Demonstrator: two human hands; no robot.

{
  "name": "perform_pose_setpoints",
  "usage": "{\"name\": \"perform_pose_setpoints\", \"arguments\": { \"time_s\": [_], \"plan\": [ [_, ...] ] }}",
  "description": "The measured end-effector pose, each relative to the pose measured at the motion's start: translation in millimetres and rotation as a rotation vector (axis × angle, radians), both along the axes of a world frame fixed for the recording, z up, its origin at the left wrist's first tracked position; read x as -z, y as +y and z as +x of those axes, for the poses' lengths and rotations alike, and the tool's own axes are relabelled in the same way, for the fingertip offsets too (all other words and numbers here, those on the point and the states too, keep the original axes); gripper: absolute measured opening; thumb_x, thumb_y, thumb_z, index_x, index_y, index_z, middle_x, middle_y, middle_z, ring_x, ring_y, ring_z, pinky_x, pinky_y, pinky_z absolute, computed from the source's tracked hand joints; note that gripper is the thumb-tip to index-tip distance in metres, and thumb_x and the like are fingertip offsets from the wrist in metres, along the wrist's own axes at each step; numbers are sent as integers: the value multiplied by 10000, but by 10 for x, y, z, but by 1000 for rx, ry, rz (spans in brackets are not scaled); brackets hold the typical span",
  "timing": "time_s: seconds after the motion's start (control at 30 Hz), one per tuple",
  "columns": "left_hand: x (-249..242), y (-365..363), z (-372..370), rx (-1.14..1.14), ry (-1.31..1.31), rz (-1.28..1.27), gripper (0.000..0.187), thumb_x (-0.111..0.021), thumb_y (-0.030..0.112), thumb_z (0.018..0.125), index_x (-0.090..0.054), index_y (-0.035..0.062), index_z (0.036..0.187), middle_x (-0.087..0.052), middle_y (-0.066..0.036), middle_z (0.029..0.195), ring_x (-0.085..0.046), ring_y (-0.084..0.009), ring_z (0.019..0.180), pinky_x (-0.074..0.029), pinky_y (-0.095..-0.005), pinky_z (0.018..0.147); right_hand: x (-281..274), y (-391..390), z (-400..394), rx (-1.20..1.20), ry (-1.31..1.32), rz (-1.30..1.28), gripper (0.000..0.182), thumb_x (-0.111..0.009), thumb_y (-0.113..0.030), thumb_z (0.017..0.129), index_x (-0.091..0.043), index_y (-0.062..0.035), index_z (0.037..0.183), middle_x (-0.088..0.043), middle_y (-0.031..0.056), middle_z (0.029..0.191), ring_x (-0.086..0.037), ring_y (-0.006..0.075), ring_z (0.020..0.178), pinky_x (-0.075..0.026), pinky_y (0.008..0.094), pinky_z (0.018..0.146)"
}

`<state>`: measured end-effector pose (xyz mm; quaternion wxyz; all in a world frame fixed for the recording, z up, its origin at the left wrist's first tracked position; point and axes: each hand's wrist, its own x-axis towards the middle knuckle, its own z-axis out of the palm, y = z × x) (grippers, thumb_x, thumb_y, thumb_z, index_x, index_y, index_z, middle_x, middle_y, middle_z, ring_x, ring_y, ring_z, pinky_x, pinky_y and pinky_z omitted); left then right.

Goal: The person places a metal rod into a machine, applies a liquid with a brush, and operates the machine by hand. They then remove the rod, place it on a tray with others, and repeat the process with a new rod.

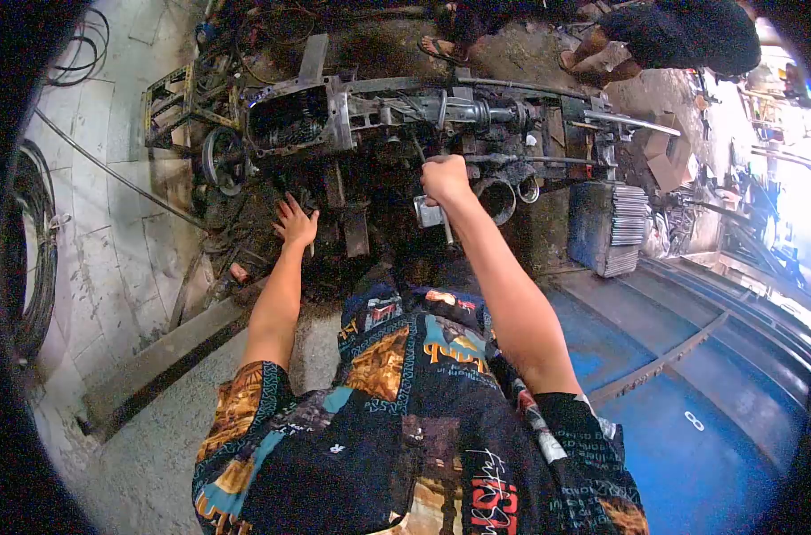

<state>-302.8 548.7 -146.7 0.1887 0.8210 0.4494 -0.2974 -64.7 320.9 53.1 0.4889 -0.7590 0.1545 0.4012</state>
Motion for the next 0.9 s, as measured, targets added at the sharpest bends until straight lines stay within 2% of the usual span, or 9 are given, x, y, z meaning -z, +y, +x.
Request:
{"name": "perform_pose_setpoints", "arguments": {
  "time_s": [0.17,0.3,0.43,0.53,0.63,0.67,0.77,0.83,0.9],
  "plan": [
    [85,-24,128,-26,68,15,947,-519,470,936,136,122,1524,96,-164,1597,54,-391,1466,-55,-638,1135,70,61,-152,-5,-125,-68,271,-535,-95,859,-681,60,1027,-589,63,624,-545,145,467,-458,325,395],
    [-33,17,121,-39,63,-57,963,-524,468,921,148,130,1523,102,-171,1595,53,-397,1465,-41,-631,1138,63,15,-76,73,7,77,221,-526,-103,881,-641,44,999,-553,56,641,-482,134,450,-421,315,399],
    [-196,41,32,-75,-83,1,881,-510,483,910,-26,111,1545,-59,-207,1587,-49,-398,1463,-37,-637,1135,60,-8,-36,197,269,277,117,-472,-117,942,-529,-35,881,-509,52,665,-475,153,513,-441,309,484],
    [-130,-61,-106,-46,-181,139,853,-512,496,903,-118,78,1534,-113,-221,1572,-89,-387,1460,-51,-632,1137,37,-47,-36,246,402,381,338,-434,-334,989,-525,-9,962,-574,90,731,-543,210,562,-498,351,518],
    [-188,-241,-129,-51,-277,245,818,-531,461,901,-177,46,1511,-186,-225,1539,-156,-383,1440,-86,-612,1145,-32,-96,-59,298,393,374,409,-439,-373,986,-494,8,1126,-601,138,842,-609,232,708,-524,353,570],
    [-220,-313,-120,-63,-352,285,790,-543,434,900,-206,40,1496,-221,-223,1515,-186,-385,1425,-95,-611,1145,52,-141,-57,285,314,310,492,-433,-407,984,-443,20,1227,-608,168,903,-636,265,784,-547,385,626],
    [-298,-636,-50,-42,-525,386,703,-587,350,884,-302,32,1443,-331,-208,1435,-280,-378,1370,-165,-580,1136,102,-410,60,173,126,221,482,-475,-420,977,-475,-5,1222,-624,145,926,-644,251,770,-537,356,622],
    [-334,-863,25,-22,-591,359,679,-603,327,871,-341,35,1426,-372,-196,1419,-317,-368,1344,-221,-541,1114,-34,-634,183,186,3,226,438,-504,-355,976,-555,18,1201,-652,99,838,-634,181,659,-480,329,575],
    [-353,-1120,138,-8,-598,411,663,-613,306,862,-365,34,1414,-410,-187,1393,-354,-360,1312,-256,-508,1093,-177,-942,421,81,-278,234,342,-551,-268,955,-641,40,1072,-670,121,809,-642,178,677,-497,333,603]
  ]
}}
